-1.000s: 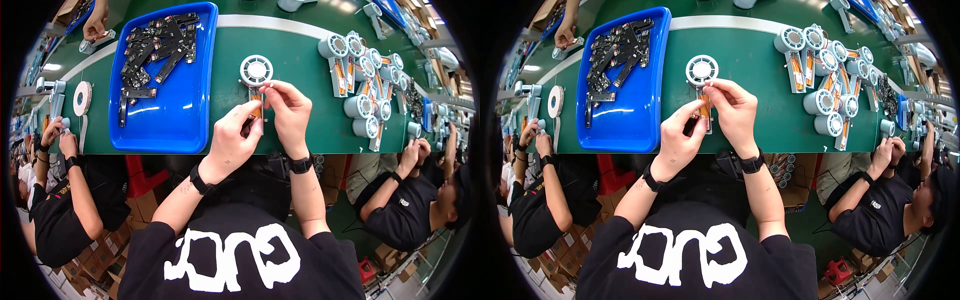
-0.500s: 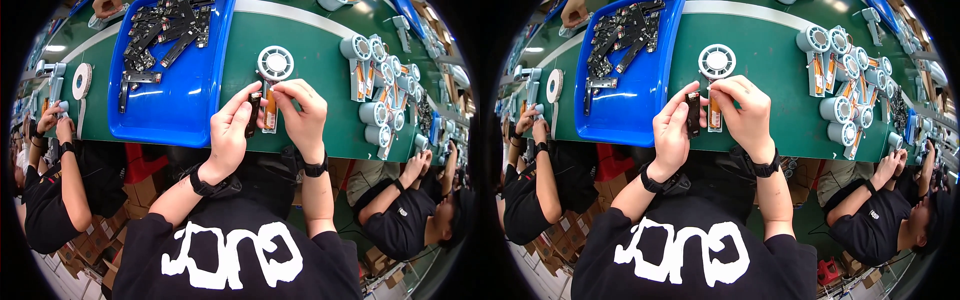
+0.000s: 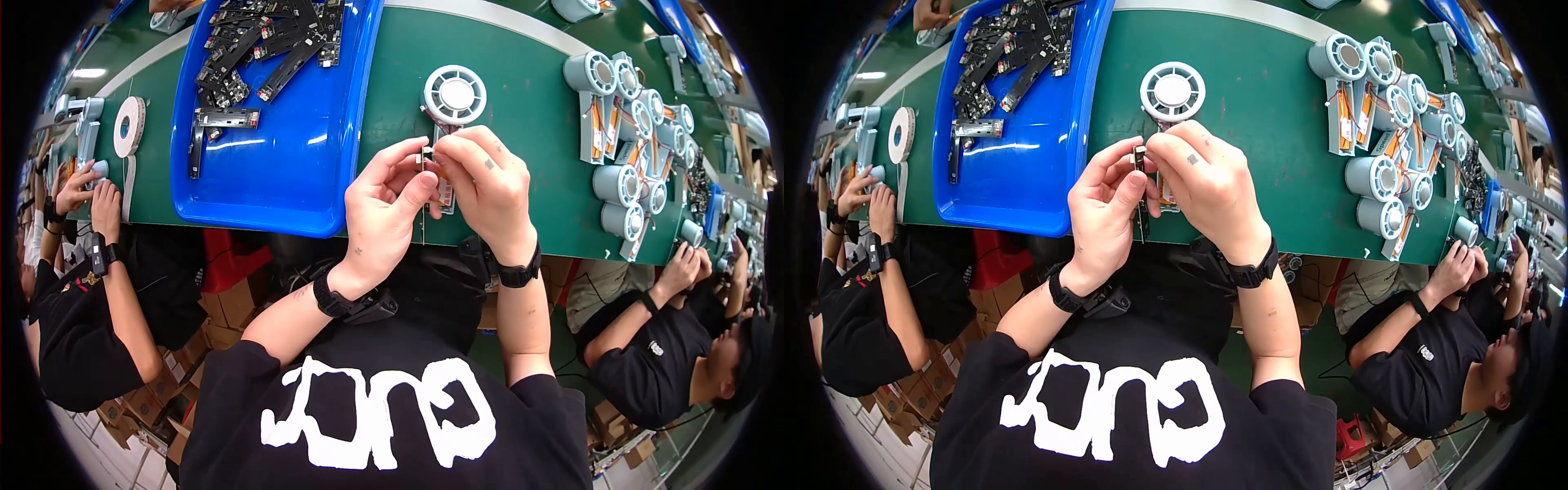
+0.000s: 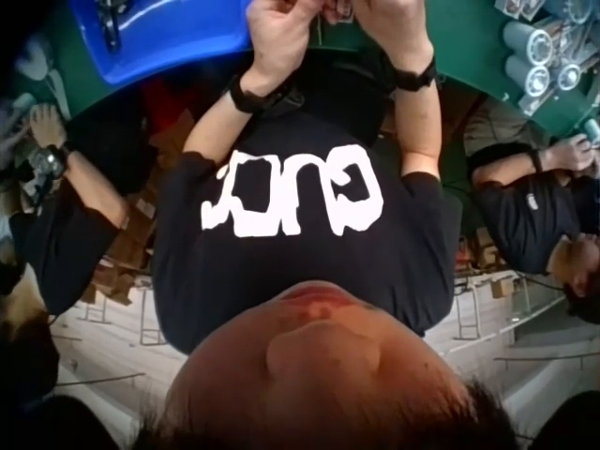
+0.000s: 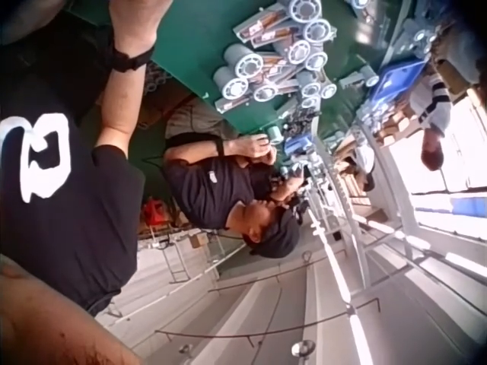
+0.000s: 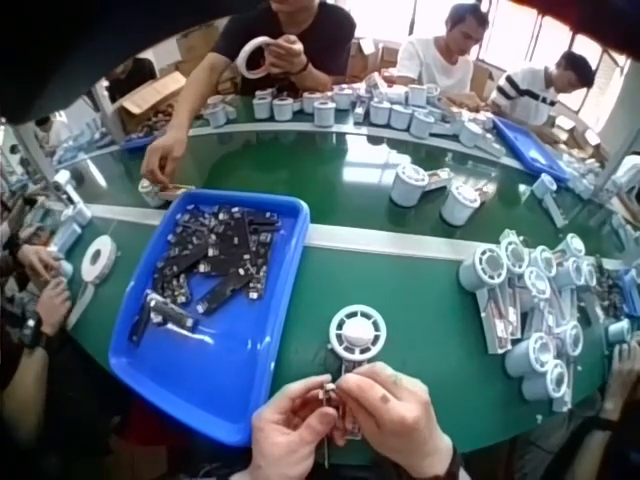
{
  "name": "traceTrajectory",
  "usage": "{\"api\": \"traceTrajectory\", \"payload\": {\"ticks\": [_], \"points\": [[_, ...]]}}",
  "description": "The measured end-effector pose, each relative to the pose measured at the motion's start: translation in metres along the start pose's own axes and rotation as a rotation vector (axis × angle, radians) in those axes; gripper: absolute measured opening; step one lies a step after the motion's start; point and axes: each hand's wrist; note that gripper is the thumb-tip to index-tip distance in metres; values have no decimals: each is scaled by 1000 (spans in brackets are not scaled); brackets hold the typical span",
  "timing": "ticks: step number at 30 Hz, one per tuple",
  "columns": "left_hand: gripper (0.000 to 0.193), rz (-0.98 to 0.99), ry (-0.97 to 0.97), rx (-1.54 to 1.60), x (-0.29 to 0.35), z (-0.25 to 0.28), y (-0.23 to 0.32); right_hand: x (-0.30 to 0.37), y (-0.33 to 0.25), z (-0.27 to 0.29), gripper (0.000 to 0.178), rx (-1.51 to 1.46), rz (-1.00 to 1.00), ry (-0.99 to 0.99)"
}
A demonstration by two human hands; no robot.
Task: Assembling electronic components on a factory production line.
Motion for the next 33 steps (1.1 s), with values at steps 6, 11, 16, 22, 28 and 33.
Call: {"api": "traceTrajectory", "payload": {"ticks": [6, 11, 16, 22, 28, 33], "points": [[40, -18, 14, -139, 1, 0, 0, -6, 4, 12, 20, 65, 68, -133], [37, -13, 35, -224, 1, 1, 1, -10, 9, 16, 18, 113, 124, -213], [36, -11, 1, -207, -1, 2, -2, -14, 8, 13, 16, 5, 48, -173], [36, -28, 38, -126, -1, 1, -3, -12, 12, 16, 13, 23, 22, -166], [35, -55, 23, -158, -4, 3, -4, -15, 11, 12, 12, 19, 36, -181], [34, -52, 4, -170, -2, 4, -4, -13, 10, 13, 13, 38, 19, -205]]}}
Point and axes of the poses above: each hand's wrist, its own x-axis away from the middle knuckle, its own z-axis out of the back of the hand, y = z × x, and after that the axes turned 2 degrees about y, right-handed
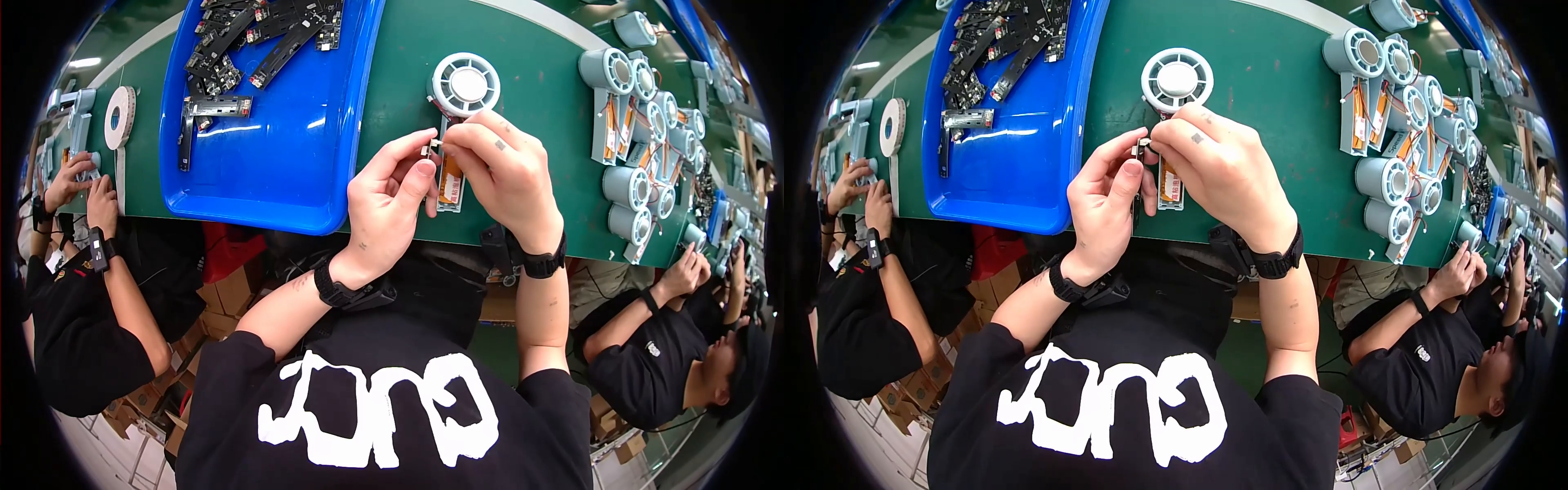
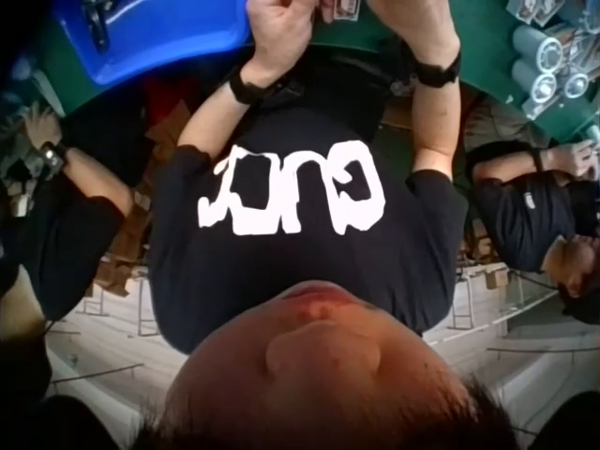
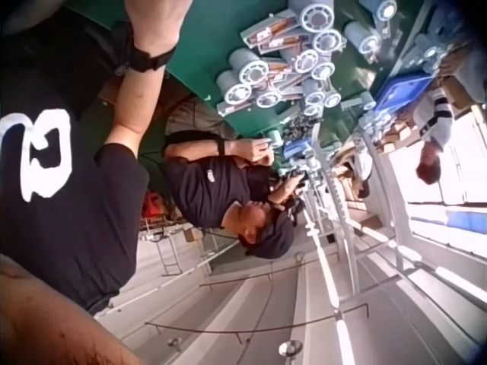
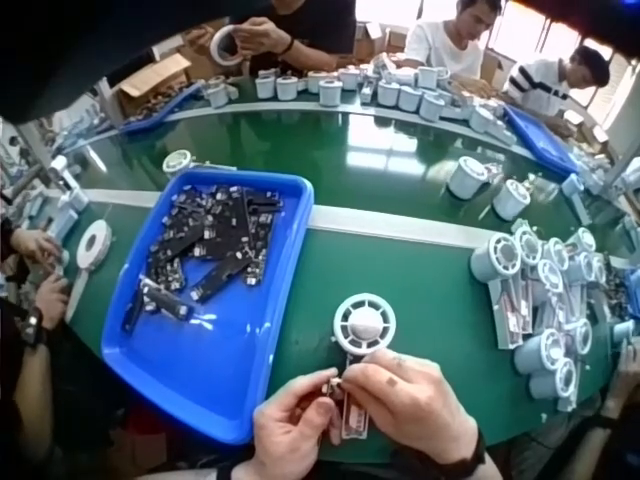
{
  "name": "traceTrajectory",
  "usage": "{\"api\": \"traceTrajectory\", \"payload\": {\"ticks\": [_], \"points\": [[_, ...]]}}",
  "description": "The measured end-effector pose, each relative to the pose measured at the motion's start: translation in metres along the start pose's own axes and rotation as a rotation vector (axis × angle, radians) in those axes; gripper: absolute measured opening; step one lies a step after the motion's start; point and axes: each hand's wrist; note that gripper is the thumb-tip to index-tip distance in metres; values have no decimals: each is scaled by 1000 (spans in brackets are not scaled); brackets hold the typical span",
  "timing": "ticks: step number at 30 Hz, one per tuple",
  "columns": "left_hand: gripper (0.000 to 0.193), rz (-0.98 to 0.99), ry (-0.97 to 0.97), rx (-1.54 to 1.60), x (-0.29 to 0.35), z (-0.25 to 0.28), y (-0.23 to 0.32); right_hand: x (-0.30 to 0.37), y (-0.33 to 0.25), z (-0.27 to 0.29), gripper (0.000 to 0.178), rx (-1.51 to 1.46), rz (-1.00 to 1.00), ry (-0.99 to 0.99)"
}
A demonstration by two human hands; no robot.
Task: Assembling electronic components on a factory production line.
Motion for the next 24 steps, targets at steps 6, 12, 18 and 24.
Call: {"api": "traceTrajectory", "payload": {"ticks": [6, 12, 18, 24], "points": [[33, -1, -11, -9, -1, 2, -2, 0, 2, 1, 14, 40, 17, -38], [33, -12, -14, -20, -2, 1, 0, -5, -1, 2, 14, 3, 32, -21], [32, 4, -18, -60, -2, 1, 1, -4, 1, 1, 15, -8, 27, -26], [31, -4, -23, -70, -4, 1, 1, -6, 2, 3, 16, -27, 29, -39]]}}
Point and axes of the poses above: each hand's wrist, its own x-axis away from the middle knuckle, its own z-axis out of the back of the hand, y = z × x, and after that the axes turned 2 degrees about y, right-handed
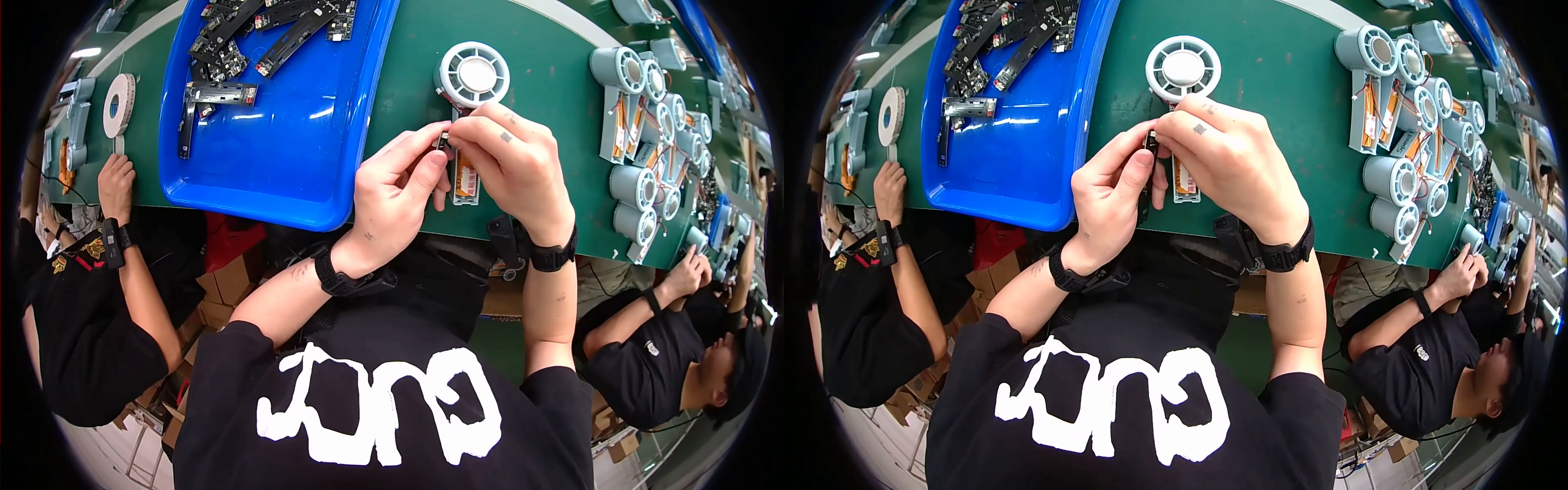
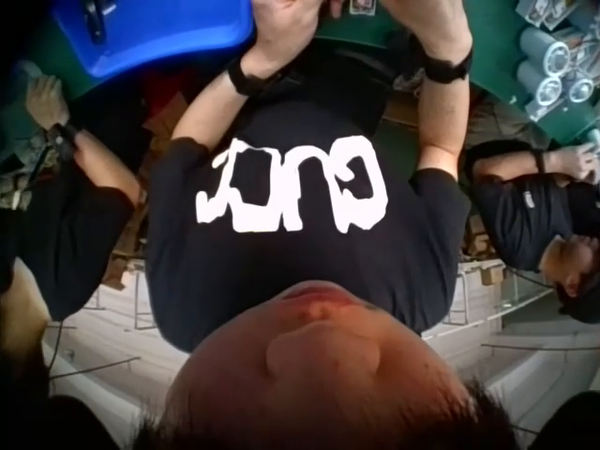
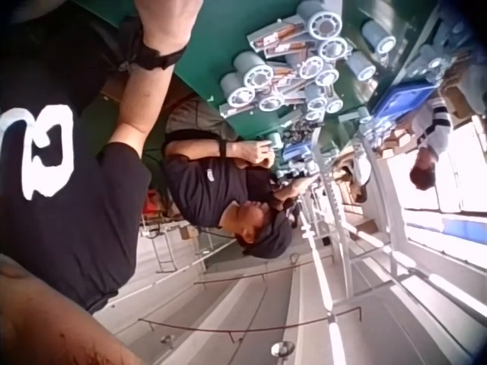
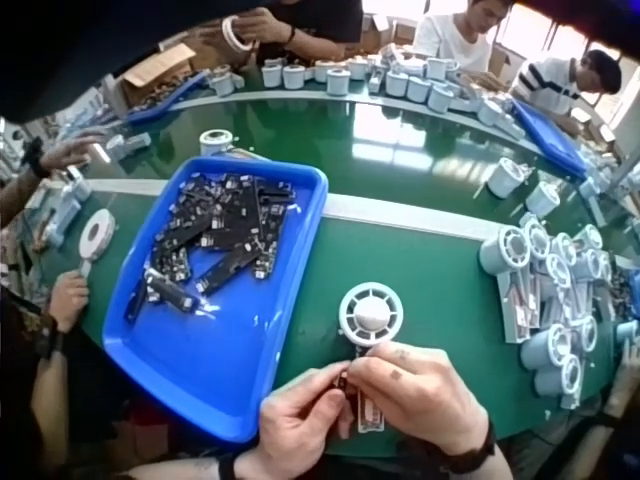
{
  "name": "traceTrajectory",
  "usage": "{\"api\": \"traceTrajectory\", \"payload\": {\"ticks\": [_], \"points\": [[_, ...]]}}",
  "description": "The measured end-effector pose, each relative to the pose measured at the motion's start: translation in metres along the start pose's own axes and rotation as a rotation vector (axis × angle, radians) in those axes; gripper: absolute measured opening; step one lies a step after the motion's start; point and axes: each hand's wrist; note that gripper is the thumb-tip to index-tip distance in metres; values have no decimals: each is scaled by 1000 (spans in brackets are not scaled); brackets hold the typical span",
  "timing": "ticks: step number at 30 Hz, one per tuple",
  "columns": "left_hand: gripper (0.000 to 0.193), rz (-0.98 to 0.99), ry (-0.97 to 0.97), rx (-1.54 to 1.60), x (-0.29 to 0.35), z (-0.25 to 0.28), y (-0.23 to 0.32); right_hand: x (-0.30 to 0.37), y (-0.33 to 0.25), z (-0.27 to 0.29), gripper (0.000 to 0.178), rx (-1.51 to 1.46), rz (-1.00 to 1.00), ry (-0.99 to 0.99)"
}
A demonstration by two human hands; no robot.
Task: Assembling electronic components on a factory production line.
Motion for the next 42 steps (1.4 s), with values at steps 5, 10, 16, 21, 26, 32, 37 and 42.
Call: {"api": "traceTrajectory", "payload": {"ticks": [5, 10, 16, 21, 26, 32, 37, 42], "points": [[31, -7, 0, -52, 1, 0, 1, 6, 1, -1, 19, 15, -38, 78], [31, 1, 15, -30, 2, -2, 3, 8, -4, -1, 19, 19, 2, 72], [31, -66, -31, -97, 0, 4, -2, 4, 7, -5, 18, 45, 115, 56], [31, -116, -58, -130, -2, 6, -3, 0, 9, -3, 16, 29, 121, 11], [33, 3, 8, 98, 0, -1, -1, 0, 4, 0, 22, 42, 120, 2], [33, 95, 98, 180, 5, -8, 11, 38, -68, 10, 52, 61, -396, 187], [31, 150, 68, 174, 6, -16, 35, 36, -91, -18, 58, 58, -459, 183], [29, 17, -34, 60, 0, -18, 42, 39, -72, -6, 46, 94, -556, 353]]}}
Point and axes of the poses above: each hand's wrist, its own x-axis away from the middle knuckle, its own z-axis out of the back of the hand, y = z × x, and after that the axes turned 2 degrees about y, right-handed
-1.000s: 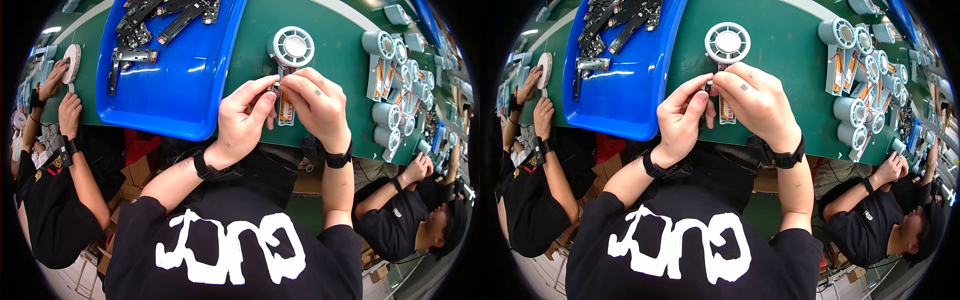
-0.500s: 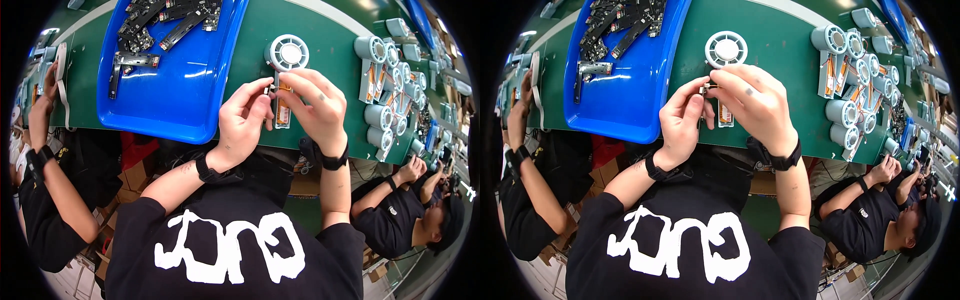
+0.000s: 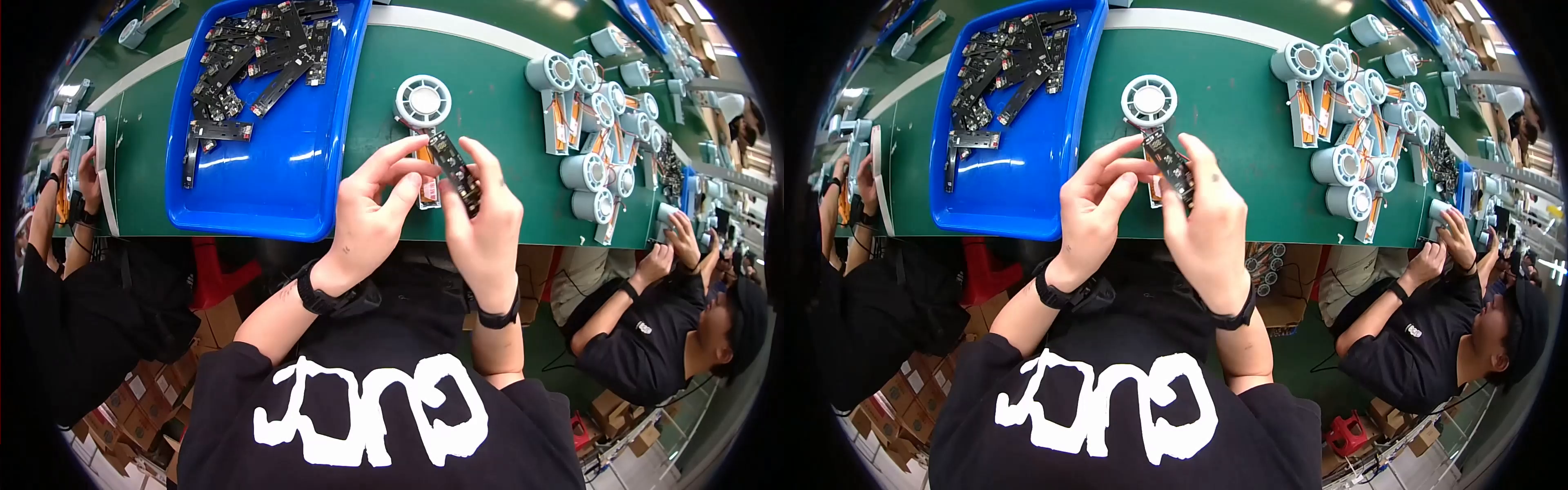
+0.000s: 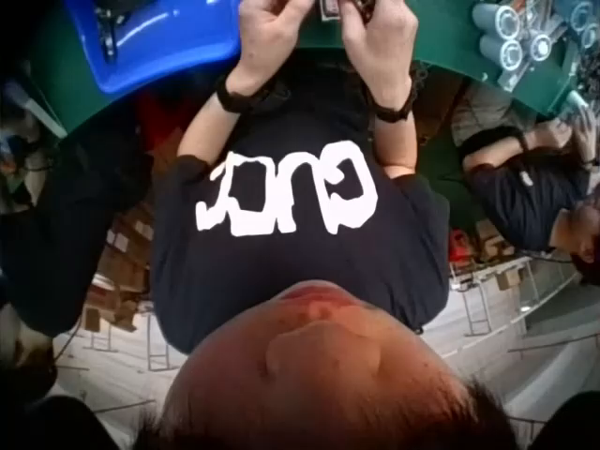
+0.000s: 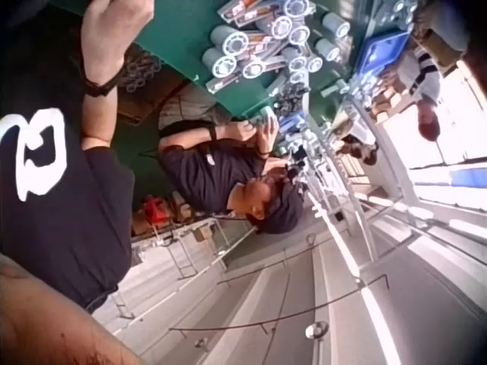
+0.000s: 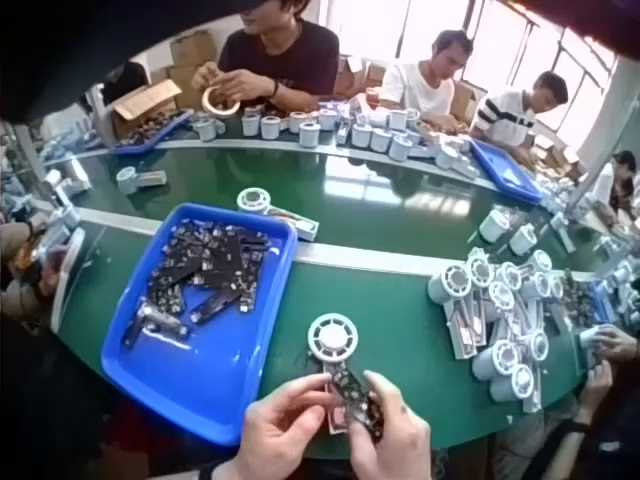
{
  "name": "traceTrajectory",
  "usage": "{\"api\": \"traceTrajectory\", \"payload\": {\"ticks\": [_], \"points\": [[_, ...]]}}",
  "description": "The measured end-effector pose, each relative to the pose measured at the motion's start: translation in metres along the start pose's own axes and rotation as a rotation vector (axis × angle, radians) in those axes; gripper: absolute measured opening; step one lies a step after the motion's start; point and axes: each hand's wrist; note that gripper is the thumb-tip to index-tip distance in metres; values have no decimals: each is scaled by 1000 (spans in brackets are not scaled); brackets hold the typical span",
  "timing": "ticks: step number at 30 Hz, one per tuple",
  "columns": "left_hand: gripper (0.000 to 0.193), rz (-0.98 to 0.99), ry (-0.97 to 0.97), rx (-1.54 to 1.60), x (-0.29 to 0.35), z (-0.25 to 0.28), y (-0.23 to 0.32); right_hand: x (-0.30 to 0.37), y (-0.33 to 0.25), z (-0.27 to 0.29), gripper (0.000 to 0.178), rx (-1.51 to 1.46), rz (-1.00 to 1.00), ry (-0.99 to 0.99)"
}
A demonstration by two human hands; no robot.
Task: Assembling electronic components on a factory production line.
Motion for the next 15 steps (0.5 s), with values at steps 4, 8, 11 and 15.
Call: {"api": "traceTrajectory", "payload": {"ticks": [4, 8, 11, 15], "points": [[22, -704, -153, -917, -28, 8, -6, -26, 35, 18, 30, -317, -286, -90], [20, -857, -198, -1239, -37, -20, -8, -37, 59, 23, 31, -544, -425, -218], [15, -819, -251, -1267, -39, -16, -12, -28, 63, 24, 33, -648, -456, -240], [14, -734, -284, -1029, -40, -5, -12, -12, 63, 13, 38, -738, -459, -194]]}}
Point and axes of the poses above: each hand's wrist, its own x-axis away from the middle knuckle, its own z-axis out of the back of the hand, y = z × x, and after that the axes turned 2 degrees about y, right-handed
